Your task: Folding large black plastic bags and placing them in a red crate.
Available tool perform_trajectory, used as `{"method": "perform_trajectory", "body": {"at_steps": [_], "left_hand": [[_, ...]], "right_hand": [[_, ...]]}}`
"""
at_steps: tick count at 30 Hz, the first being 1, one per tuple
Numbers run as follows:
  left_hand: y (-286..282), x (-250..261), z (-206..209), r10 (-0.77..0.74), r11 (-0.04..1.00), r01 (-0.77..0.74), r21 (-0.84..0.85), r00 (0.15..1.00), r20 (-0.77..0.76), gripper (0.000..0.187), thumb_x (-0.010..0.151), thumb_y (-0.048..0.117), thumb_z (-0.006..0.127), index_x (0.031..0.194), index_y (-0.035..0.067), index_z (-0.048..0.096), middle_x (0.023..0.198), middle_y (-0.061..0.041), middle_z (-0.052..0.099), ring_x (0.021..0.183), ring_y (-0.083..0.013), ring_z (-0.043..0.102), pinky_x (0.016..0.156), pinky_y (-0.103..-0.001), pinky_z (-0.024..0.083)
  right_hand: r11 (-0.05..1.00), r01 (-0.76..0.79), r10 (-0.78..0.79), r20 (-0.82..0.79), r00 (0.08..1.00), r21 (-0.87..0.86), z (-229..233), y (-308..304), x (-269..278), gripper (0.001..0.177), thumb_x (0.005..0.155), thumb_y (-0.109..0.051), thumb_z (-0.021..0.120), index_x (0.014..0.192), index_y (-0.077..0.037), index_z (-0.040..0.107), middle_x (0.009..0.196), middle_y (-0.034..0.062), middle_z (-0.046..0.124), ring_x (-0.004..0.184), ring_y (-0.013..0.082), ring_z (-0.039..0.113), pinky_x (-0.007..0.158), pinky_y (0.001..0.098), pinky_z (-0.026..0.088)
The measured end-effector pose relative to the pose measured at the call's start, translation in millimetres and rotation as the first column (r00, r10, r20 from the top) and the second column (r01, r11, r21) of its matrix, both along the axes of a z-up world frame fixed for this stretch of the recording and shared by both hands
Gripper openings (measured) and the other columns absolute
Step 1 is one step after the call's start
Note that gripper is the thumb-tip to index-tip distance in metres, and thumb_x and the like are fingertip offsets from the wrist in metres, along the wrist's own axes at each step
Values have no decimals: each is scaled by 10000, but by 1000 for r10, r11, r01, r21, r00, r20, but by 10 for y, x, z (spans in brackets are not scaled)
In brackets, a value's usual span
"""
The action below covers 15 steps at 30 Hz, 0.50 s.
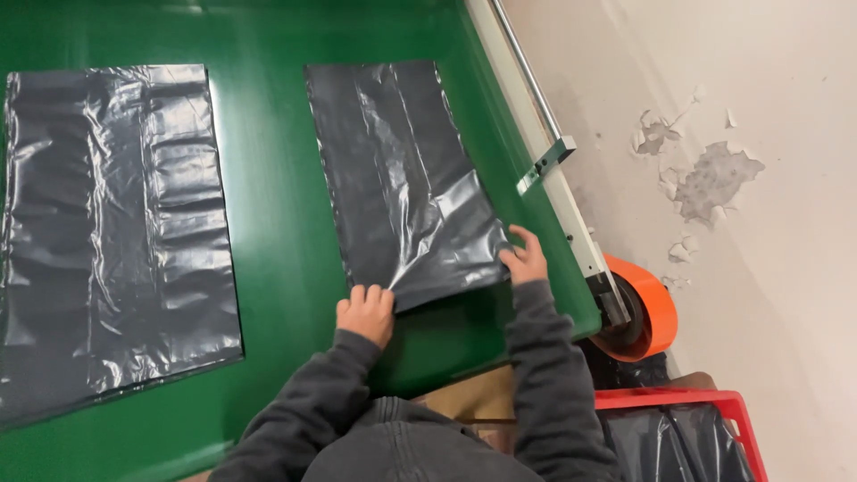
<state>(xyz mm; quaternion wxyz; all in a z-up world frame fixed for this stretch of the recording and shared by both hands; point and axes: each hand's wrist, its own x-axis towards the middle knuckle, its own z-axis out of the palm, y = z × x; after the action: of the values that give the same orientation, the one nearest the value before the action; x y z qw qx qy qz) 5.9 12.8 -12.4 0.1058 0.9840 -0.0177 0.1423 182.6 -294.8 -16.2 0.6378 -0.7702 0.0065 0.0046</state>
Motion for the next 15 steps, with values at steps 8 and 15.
{"method": "perform_trajectory", "body": {"at_steps": [8,15], "left_hand": [[496,-320,311,-214,971,221,-95,973,81,197,717,199,725,888,172,630,930,3,601,936,-249,573,664,-412,449],[1030,-354,1314,-581,415,436,-798,802,136,169,854,97,743,1016,78,698,975,-49,720,885,-248,730,761,-335,592]], "right_hand": [[980,-194,196,-114,974,29,-476,-667,-671,516,899,30,645,1413,-17,630,928,58,565,827,104,512,754,243,419],[805,-551,584,-132,801,219,244,-1397,-761,467,1014,-277,572,1247,118,657,1132,152,701,955,154,620,814,259,448]]}}
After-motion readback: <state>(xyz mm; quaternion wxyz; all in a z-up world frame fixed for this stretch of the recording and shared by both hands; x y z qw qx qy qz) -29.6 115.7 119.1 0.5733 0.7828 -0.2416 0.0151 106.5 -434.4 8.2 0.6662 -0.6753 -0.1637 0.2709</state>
